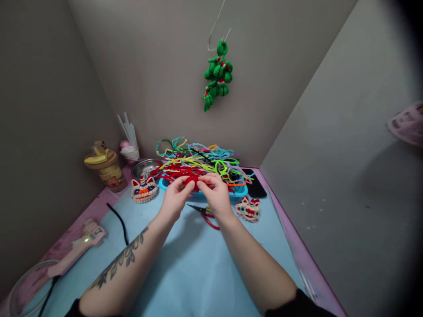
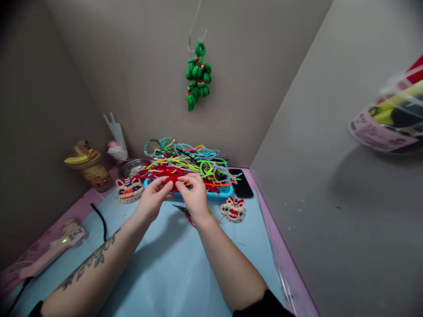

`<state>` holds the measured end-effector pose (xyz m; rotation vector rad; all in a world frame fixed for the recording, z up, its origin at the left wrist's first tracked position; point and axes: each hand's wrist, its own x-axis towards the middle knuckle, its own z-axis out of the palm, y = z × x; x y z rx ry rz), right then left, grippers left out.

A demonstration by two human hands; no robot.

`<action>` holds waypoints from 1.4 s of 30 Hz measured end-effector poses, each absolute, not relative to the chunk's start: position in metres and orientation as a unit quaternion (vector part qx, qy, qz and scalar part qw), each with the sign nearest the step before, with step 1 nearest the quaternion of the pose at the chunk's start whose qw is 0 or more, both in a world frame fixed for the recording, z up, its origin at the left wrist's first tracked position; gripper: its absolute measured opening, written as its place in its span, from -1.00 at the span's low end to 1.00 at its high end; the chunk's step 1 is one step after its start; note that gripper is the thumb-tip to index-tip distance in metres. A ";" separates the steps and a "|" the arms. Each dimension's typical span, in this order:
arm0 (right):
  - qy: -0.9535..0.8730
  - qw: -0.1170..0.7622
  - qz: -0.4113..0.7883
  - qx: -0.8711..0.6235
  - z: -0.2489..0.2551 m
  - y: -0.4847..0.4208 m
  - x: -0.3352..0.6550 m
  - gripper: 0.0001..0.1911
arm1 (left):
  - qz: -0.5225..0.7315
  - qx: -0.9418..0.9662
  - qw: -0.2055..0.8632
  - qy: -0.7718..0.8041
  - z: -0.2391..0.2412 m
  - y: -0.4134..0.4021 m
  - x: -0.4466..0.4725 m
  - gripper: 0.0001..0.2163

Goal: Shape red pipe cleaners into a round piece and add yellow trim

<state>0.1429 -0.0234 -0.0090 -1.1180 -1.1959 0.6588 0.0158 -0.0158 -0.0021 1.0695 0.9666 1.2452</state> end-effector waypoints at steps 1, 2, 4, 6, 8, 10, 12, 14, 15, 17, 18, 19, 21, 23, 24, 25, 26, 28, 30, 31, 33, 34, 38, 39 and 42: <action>-0.517 0.642 0.299 -0.482 -0.011 -0.023 0.141 -0.89 | 0.536 0.448 0.582 0.416 -0.001 -0.016 0.016 -0.66; -0.511 0.648 0.306 -0.476 -0.013 -0.023 0.140 -0.88 | 0.538 0.440 0.586 0.416 0.000 -0.017 0.016 -0.67; -0.506 0.656 0.309 -0.467 -0.016 -0.022 0.137 -0.88 | 0.540 0.423 0.599 0.413 0.001 -0.018 0.017 -0.67; -0.514 0.654 0.304 -0.464 -0.018 -0.022 0.136 -0.90 | 0.541 0.410 0.607 0.413 0.002 -0.018 0.017 -0.67; -0.534 0.641 0.294 -0.466 -0.017 -0.023 0.137 -0.91 | 0.541 0.405 0.608 0.416 0.003 -0.018 0.017 -0.65; -0.554 0.627 0.276 -0.474 -0.014 -0.024 0.139 -0.93 | 0.540 0.408 0.604 0.421 0.003 -0.018 0.017 -0.65; -0.566 0.617 0.250 -0.486 -0.010 -0.026 0.141 -0.93 | 0.533 0.422 0.598 0.424 0.002 -0.017 0.016 -0.66; -0.573 0.616 0.219 -0.495 -0.006 -0.027 0.143 -0.90 | 0.523 0.453 0.580 0.430 0.001 -0.016 0.014 -0.67; -0.577 0.614 0.206 -0.497 -0.005 -0.028 0.144 -0.88 | 0.518 0.478 0.562 0.433 0.001 -0.016 0.013 -0.68; -0.589 0.605 0.189 -0.502 -0.002 -0.029 0.147 -0.87 | 0.510 0.544 0.505 0.435 0.001 -0.015 0.011 -0.72; -0.596 0.595 0.185 -0.506 -0.001 -0.029 0.149 -0.88 | 0.505 0.577 0.472 0.435 0.001 -0.015 0.010 -0.75; -0.603 0.584 0.181 -0.513 0.000 -0.028 0.151 -0.89 | 0.497 0.606 0.445 0.434 0.001 -0.015 0.009 -0.77; -0.614 0.562 0.176 -0.526 0.001 -0.027 0.156 -0.92 | 0.480 0.638 0.415 0.437 0.001 -0.015 0.008 -0.79; -0.626 0.542 0.177 -0.532 0.002 -0.025 0.160 -0.93 | 0.464 0.646 0.414 0.443 0.002 -0.015 0.008 -0.78; -0.631 0.534 0.182 -0.533 0.002 -0.024 0.162 -0.93 | 0.463 0.647 0.414 0.442 0.003 -0.015 0.008 -0.77; -0.636 0.526 0.189 -0.532 0.002 -0.023 0.163 -0.93 | 0.465 0.648 0.414 0.439 0.003 -0.015 0.009 -0.76; -0.640 0.519 0.196 -0.532 0.002 -0.023 0.164 -0.93 | 0.466 0.651 0.415 0.433 0.003 -0.015 0.009 -0.76; -0.644 0.512 0.207 -0.530 0.002 -0.022 0.164 -0.90 | 0.473 0.647 0.426 0.419 0.003 -0.014 0.010 -0.75; -0.642 0.515 0.221 -0.523 0.001 -0.022 0.163 -0.88 | 0.494 0.620 0.451 0.410 0.002 -0.014 0.012 -0.72; -0.641 0.519 0.229 -0.517 0.001 -0.022 0.162 -0.86 | 0.504 0.600 0.469 0.407 0.002 -0.013 0.012 -0.70; -0.638 0.524 0.240 -0.510 0.001 -0.022 0.162 -0.85 | 0.521 0.561 0.500 0.404 0.002 -0.013 0.013 -0.66; -0.637 0.526 0.241 -0.509 0.001 -0.022 0.162 -0.85 | 0.520 0.552 0.512 0.403 0.003 -0.013 0.013 -0.65; -0.621 0.539 0.257 -0.507 0.002 -0.022 0.164 -0.88 | 0.506 0.562 0.515 0.403 0.004 -0.013 0.010 -0.67; -0.617 0.543 0.265 -0.504 0.003 -0.022 0.165 -0.88 | 0.503 0.566 0.512 0.405 0.004 -0.012 0.009 -0.67; -0.618 0.545 0.276 -0.495 0.003 -0.021 0.167 -0.89 | 0.486 0.564 0.522 0.415 0.004 -0.012 0.008 -0.70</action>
